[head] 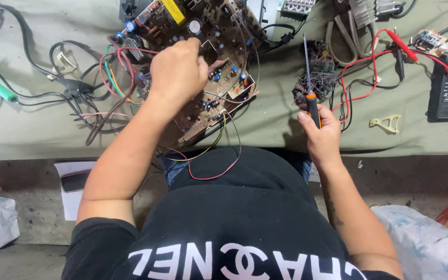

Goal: The person uses a screwdriver to adjust components on a circuit board, then picks up a black cylindrical object and wipes it with a cloth.

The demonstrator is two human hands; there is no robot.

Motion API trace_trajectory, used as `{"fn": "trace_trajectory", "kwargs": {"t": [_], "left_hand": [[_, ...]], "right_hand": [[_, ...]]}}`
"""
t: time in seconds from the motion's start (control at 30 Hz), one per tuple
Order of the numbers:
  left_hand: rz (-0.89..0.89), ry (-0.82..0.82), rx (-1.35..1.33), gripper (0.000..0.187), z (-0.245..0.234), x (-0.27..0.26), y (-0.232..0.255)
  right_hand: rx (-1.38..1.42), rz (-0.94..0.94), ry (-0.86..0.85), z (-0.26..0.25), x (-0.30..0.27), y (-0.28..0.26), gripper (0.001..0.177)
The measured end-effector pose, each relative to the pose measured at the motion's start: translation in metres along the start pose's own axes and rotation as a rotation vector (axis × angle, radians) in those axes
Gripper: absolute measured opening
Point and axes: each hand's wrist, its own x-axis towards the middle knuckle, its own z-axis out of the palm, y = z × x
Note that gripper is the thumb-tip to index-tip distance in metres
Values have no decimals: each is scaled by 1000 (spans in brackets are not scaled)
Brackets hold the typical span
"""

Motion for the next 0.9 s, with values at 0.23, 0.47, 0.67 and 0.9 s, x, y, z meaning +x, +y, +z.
{"fn": "trace_trajectory", "kwargs": {"t": [0.23, 0.47, 0.67, 0.9], "left_hand": [[57, -104, 153, 66, 23, 16, -13], [217, -79, 179, 35, 4, -16, -32], [431, 135, 332, 24, -1, -49, -60], [598, 164, 448, 5, 6, -69, -25]], "right_hand": [[56, -11, -22, 4, -4, -5, 18], [113, -1, 38, -16, -9, 9, 18], [254, -104, 92, -16, 0, 32, 22], [265, -149, 44, -5, 10, 19, 21]]}}
